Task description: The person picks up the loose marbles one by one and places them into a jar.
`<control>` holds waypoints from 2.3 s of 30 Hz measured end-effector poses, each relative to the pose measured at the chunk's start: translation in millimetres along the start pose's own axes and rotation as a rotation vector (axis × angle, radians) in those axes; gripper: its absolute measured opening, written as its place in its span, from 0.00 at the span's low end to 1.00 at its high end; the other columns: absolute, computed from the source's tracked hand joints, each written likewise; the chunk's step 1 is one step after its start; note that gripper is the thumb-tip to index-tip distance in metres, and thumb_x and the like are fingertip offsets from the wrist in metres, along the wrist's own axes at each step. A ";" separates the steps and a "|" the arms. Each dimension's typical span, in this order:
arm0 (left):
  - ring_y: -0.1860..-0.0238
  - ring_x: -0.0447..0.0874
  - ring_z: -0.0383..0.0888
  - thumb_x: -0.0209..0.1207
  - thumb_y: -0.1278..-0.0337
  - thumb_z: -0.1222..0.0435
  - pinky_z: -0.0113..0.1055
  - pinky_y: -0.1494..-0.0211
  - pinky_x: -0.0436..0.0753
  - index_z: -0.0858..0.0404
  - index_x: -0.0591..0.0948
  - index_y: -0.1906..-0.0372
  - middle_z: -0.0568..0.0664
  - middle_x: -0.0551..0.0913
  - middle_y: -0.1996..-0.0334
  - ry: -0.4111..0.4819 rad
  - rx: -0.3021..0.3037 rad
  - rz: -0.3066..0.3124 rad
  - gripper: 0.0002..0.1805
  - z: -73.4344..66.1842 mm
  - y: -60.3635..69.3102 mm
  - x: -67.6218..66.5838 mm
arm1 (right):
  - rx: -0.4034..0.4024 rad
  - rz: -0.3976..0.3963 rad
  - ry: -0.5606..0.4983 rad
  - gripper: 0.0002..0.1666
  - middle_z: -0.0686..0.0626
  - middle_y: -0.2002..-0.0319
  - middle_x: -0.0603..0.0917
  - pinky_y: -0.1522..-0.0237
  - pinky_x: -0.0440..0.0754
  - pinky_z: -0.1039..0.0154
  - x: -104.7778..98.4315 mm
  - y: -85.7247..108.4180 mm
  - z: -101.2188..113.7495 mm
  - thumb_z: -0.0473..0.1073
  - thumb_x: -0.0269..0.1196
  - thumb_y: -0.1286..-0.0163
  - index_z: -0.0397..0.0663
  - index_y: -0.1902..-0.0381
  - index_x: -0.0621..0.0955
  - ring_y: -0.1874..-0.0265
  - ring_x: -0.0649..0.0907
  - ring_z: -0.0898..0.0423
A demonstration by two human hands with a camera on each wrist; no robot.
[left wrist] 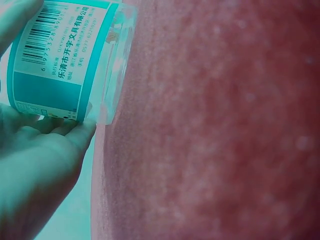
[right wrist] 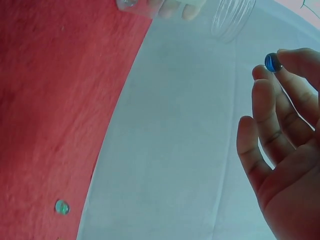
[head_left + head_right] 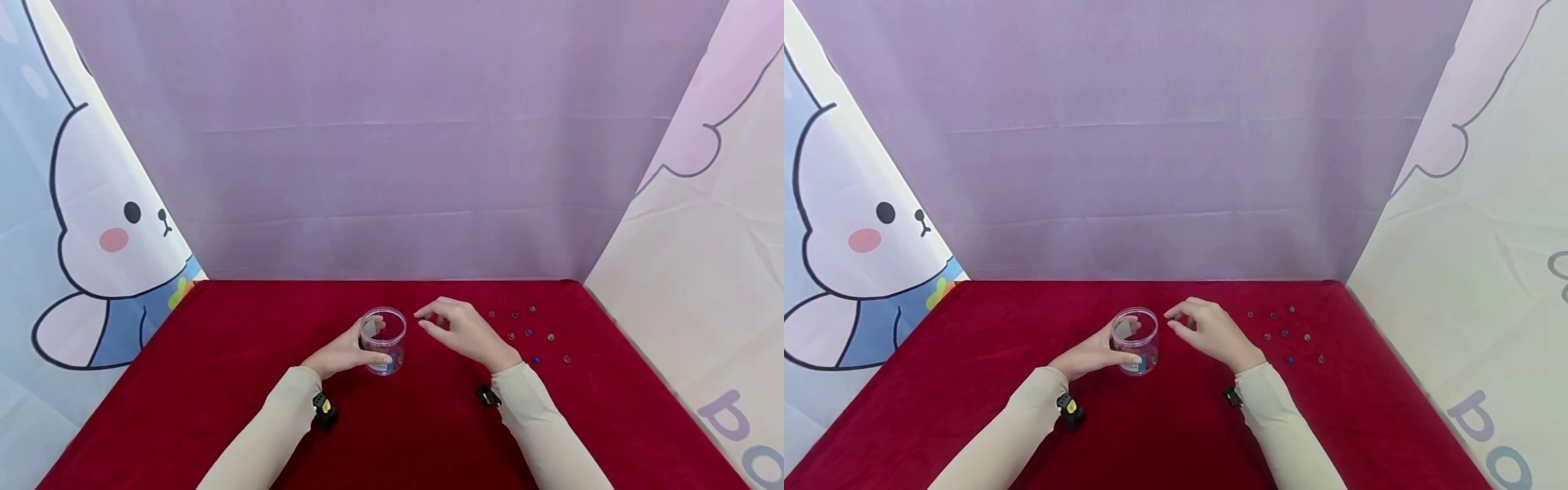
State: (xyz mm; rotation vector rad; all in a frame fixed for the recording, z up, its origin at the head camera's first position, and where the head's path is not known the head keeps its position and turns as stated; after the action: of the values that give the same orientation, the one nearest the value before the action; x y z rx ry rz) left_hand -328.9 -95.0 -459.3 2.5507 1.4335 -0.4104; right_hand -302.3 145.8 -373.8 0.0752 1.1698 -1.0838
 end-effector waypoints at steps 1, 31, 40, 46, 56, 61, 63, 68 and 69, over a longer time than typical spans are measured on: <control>0.29 0.62 0.50 0.74 0.47 0.54 0.56 0.32 0.68 0.58 0.55 0.22 0.48 0.63 0.27 0.001 0.000 0.000 0.53 0.4 0.0 0.0 | -0.002 -0.001 -0.005 0.12 0.61 0.58 0.82 0.66 0.83 0.61 1.1 -0.9 1.0 0.43 0.69 0.31 0.55 0.51 0.86 0.69 0.77 0.63; 0.31 0.65 0.50 0.74 0.48 0.54 0.54 0.31 0.68 0.54 0.56 0.24 0.48 0.64 0.28 0.038 -0.023 -0.007 0.51 2.4 -0.7 0.2 | -0.070 0.036 -0.001 0.12 0.61 0.58 0.82 0.63 0.82 0.65 38.3 -19.5 19.5 0.41 0.69 0.32 0.55 0.51 0.86 0.65 0.79 0.59; 0.31 0.64 0.50 0.74 0.48 0.55 0.54 0.31 0.68 0.54 0.56 0.24 0.49 0.64 0.28 0.027 -0.008 -0.005 0.51 4.0 -0.9 -0.2 | -0.082 0.045 0.000 0.14 0.58 0.57 0.83 0.63 0.81 0.69 40.0 -18.5 20.5 0.39 0.70 0.33 0.49 0.49 0.86 0.65 0.78 0.63; 0.31 0.65 0.50 0.74 0.48 0.55 0.54 0.32 0.69 0.54 0.56 0.24 0.48 0.64 0.28 0.026 -0.007 -0.012 0.51 3.2 -0.6 -0.1 | -0.078 0.042 0.013 0.14 0.59 0.56 0.83 0.62 0.81 0.69 37.1 -16.5 20.1 0.39 0.70 0.33 0.48 0.49 0.86 0.65 0.78 0.62; 0.31 0.64 0.50 0.74 0.47 0.55 0.55 0.31 0.67 0.54 0.58 0.24 0.48 0.65 0.28 0.017 -0.009 -0.018 0.50 1.7 0.1 -0.2 | -0.057 0.041 0.037 0.14 0.59 0.55 0.83 0.60 0.82 0.69 30.7 -13.0 18.6 0.41 0.70 0.33 0.55 0.49 0.85 0.64 0.79 0.63; 0.30 0.63 0.50 0.74 0.48 0.55 0.57 0.30 0.65 0.57 0.57 0.23 0.48 0.64 0.27 0.006 -0.005 -0.012 0.51 2.3 -0.7 0.0 | -0.045 0.045 0.034 0.14 0.58 0.54 0.83 0.60 0.82 0.68 25.4 -10.0 14.5 0.41 0.69 0.32 0.53 0.48 0.85 0.64 0.79 0.64; 0.29 0.63 0.50 0.74 0.48 0.55 0.58 0.30 0.64 0.58 0.56 0.23 0.48 0.64 0.27 0.008 -0.003 -0.010 0.52 2.3 -0.7 0.0 | -0.039 0.047 0.029 0.14 0.58 0.54 0.83 0.60 0.83 0.67 22.6 -8.4 12.6 0.42 0.68 0.31 0.53 0.48 0.85 0.64 0.79 0.64; 0.29 0.63 0.49 0.74 0.48 0.55 0.59 0.30 0.64 0.57 0.57 0.23 0.47 0.65 0.28 0.004 -0.008 -0.015 0.52 3.4 -0.4 -0.1 | -0.005 0.037 0.037 0.14 0.59 0.54 0.83 0.61 0.84 0.64 16.0 -1.0 4.5 0.44 0.68 0.31 0.55 0.48 0.85 0.65 0.79 0.64; 0.30 0.63 0.49 0.74 0.48 0.55 0.58 0.30 0.64 0.57 0.57 0.23 0.47 0.65 0.28 0.000 -0.008 -0.016 0.52 3.5 -0.4 -0.1 | 0.003 0.035 0.041 0.14 0.59 0.55 0.82 0.61 0.84 0.63 14.9 0.9 2.4 0.43 0.69 0.31 0.55 0.48 0.85 0.65 0.78 0.64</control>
State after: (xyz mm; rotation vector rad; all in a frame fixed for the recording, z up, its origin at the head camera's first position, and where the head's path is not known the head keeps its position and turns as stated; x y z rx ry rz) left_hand -329.8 -96.0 -462.5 2.5346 1.4540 -0.4056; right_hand -300.4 135.4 -384.5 0.1203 1.1999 -1.0576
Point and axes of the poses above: each hand's wrist, its own y-axis away from the middle knuckle, its own x-axis out of the palm, z = x × y, the point moved 4 cm from there along -y, towards the middle knuckle
